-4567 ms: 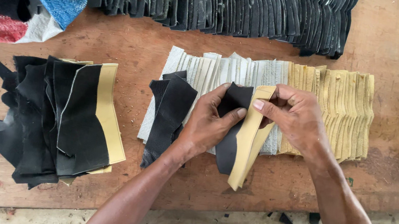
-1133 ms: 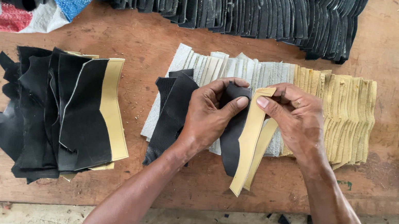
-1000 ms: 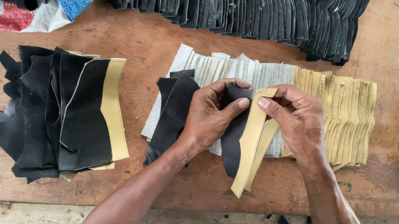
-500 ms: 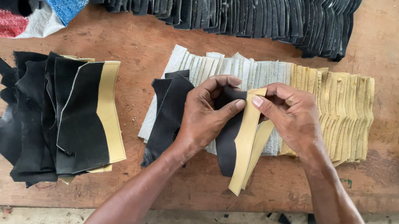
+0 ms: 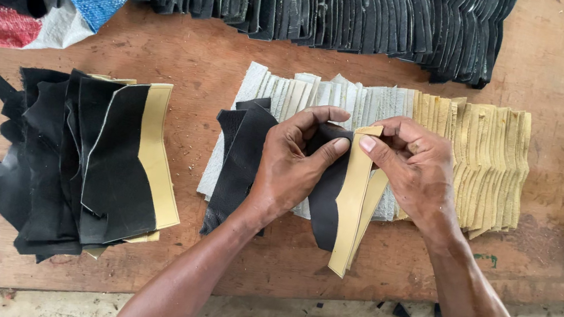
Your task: The person repeatedly picks a black rubber piece and a beige fabric piece, aligns them by hand, and places the paired set into a growing stack on the table. The process is repeated with multiple identical pairs.
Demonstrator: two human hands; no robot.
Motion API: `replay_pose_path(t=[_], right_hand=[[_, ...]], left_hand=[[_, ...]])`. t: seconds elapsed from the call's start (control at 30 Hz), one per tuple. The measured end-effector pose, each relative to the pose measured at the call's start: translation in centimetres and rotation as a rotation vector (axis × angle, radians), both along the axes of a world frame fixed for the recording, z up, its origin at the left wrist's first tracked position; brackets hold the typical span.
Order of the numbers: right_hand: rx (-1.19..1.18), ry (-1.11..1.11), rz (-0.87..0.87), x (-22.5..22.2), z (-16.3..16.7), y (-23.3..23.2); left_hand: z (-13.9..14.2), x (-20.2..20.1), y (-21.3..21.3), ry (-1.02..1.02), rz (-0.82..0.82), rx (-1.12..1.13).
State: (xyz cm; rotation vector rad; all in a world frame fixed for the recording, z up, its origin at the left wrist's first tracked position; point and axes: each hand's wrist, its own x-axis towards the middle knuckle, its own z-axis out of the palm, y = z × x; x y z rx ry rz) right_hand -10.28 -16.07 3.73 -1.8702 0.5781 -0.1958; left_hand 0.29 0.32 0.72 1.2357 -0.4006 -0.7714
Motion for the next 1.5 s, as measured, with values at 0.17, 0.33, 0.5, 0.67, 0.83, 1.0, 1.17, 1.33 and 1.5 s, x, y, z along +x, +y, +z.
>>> replay_pose_path(t=[0.17,0.33,0.5,0.67,0.83,1.0,1.17,1.33,1.5], right_hand=[[-0.004,-0.015,0.016,0.1,0.1,0.1],[-0.011,0.007,0.009,0.1,0.2,0.2],[0.002,0.009,0.025,0.1,0.4,0.1],[-0.087,0.045,0.046,0.2,0.4,-0.1],[-0.075,0.042,0.076,0.3,0.5,-0.3],[-0.126,0.140,0.078,0.3,0.9,-0.4],[-0.101,0.127,0.105,0.4,1.2,-0.3],[-0.145,0.175,0.103,0.8,1.6,-0.1],[-0.235,0.255,0.082,0.8,1.8,0.6]], left_hand=[[0.2,0.1,0.1,-0.042,-0.006,0.008],[0.1,0.0,0.1,-0.076,0.000,0.004],[0.0,0.1,0.0,-0.025,0.005,0.001],[0.2,0.0,0.1,-0.033,0.014,0.014],[0.1,0.0,0.1,-0.031,0.014,-0.007],[0.0,0.0,0.1,-0.062,0.003,0.021],[0.2,0.0,0.1,-0.087,0.015,0.002],[0.4,0.0,0.2,-0.167,0.016,0.061],[0.6,-0.4,0.1,-0.433,0.043,0.152]])
